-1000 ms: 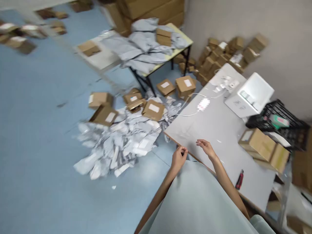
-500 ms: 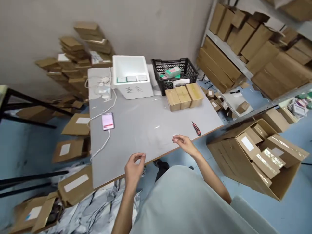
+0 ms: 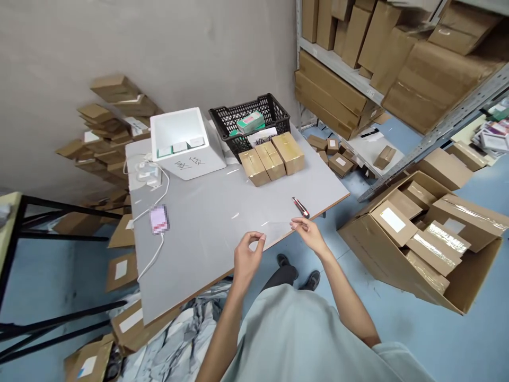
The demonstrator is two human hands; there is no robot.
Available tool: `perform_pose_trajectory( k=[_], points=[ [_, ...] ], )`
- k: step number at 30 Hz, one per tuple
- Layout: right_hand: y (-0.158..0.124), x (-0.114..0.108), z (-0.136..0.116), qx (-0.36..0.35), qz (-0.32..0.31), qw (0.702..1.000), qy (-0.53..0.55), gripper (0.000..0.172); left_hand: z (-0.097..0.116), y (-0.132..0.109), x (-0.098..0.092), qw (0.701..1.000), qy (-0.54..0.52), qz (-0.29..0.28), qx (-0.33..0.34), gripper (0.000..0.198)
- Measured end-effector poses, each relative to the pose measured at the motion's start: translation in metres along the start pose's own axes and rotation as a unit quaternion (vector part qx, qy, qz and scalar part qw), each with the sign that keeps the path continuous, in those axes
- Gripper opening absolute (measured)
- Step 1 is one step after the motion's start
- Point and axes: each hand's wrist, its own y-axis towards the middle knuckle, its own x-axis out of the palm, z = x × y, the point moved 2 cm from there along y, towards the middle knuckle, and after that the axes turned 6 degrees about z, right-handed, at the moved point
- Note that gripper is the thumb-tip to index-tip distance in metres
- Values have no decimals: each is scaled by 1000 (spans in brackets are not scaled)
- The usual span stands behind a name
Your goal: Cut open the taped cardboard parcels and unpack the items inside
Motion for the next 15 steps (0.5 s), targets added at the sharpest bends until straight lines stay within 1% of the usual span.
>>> perform_pose_trajectory(
  k=[3, 6, 8, 12, 15],
  points=[
    [23, -1, -11, -21, 5, 1000, -3, 53, 1, 25, 7, 1000, -25, 2, -7, 37],
    [47, -6, -19, -34, 29, 999, -29, 53, 3, 49, 17, 998, -56, 1, -12, 38],
    [63, -9, -22, -35, 46, 997, -58, 53, 4, 63, 24, 997, -76, -9, -12, 38],
    [88, -14, -23, -41, 90, 986, -135, 49, -3, 84, 32, 992, -114, -47, -21, 36],
    [101, -15, -23, -48, 129, 971, -197, 46, -13, 95, 37, 989, -129, -54, -43, 37]
  ],
)
